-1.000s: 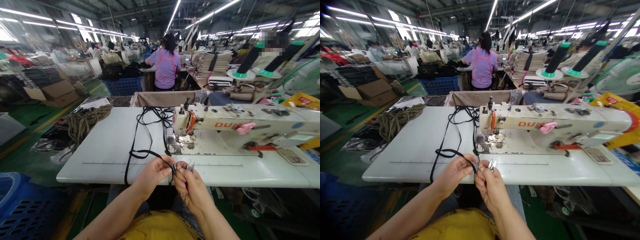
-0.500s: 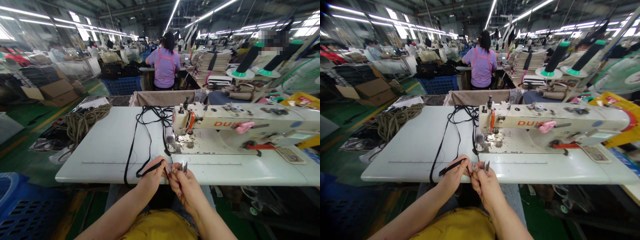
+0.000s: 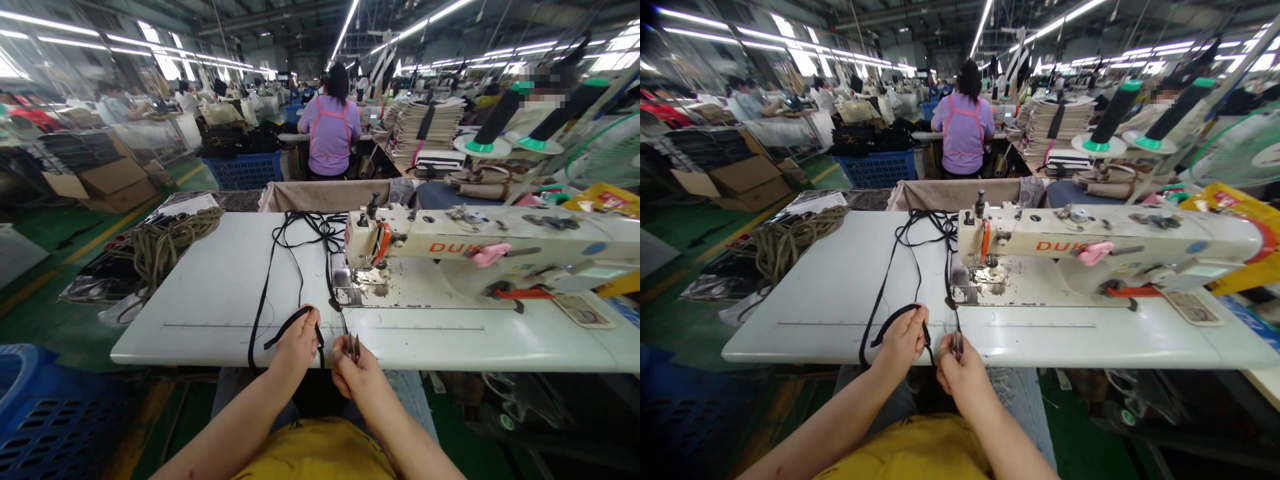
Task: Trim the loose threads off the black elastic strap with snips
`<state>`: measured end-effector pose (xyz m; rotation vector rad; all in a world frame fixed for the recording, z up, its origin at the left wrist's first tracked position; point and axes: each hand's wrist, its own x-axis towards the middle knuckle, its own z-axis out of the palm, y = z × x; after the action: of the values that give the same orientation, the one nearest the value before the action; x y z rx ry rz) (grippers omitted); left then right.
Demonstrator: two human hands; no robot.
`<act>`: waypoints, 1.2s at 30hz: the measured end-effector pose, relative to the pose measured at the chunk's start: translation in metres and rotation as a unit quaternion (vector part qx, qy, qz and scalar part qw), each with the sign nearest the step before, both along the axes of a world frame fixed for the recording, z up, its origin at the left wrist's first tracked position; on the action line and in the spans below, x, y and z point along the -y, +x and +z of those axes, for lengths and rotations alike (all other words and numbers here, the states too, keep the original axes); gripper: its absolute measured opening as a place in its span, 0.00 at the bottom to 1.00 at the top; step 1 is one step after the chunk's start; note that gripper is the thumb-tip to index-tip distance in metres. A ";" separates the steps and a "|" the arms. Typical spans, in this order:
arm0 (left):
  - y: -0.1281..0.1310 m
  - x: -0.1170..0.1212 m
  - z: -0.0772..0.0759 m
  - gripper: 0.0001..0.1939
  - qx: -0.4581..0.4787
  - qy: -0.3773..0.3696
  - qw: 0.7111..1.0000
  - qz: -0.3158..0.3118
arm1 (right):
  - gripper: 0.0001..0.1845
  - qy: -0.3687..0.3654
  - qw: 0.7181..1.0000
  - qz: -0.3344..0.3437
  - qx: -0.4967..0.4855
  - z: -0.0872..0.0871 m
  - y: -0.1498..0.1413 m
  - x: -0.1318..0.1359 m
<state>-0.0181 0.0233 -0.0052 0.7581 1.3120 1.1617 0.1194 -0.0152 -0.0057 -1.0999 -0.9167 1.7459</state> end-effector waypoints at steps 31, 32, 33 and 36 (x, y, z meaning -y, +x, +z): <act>0.010 0.003 0.011 0.20 0.180 0.076 0.980 0.033 | 0.13 -0.013 0.994 0.003 -0.108 0.006 -0.005 -0.007; 0.008 0.001 0.011 0.20 0.163 0.086 0.982 0.050 | 0.13 -0.002 0.995 0.003 -0.095 0.007 -0.005 -0.005; 0.006 0.000 0.012 0.19 0.146 0.094 0.983 0.061 | 0.12 0.013 0.997 -0.004 -0.078 0.009 -0.004 -0.003; 0.001 0.002 0.009 0.16 0.154 0.084 0.984 0.038 | 0.09 0.075 0.996 -0.054 -0.004 0.017 0.002 -0.002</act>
<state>-0.0172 0.0216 0.0033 0.6238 1.0002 1.4033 0.1218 -0.0127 0.0108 -1.0258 -0.9488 1.5660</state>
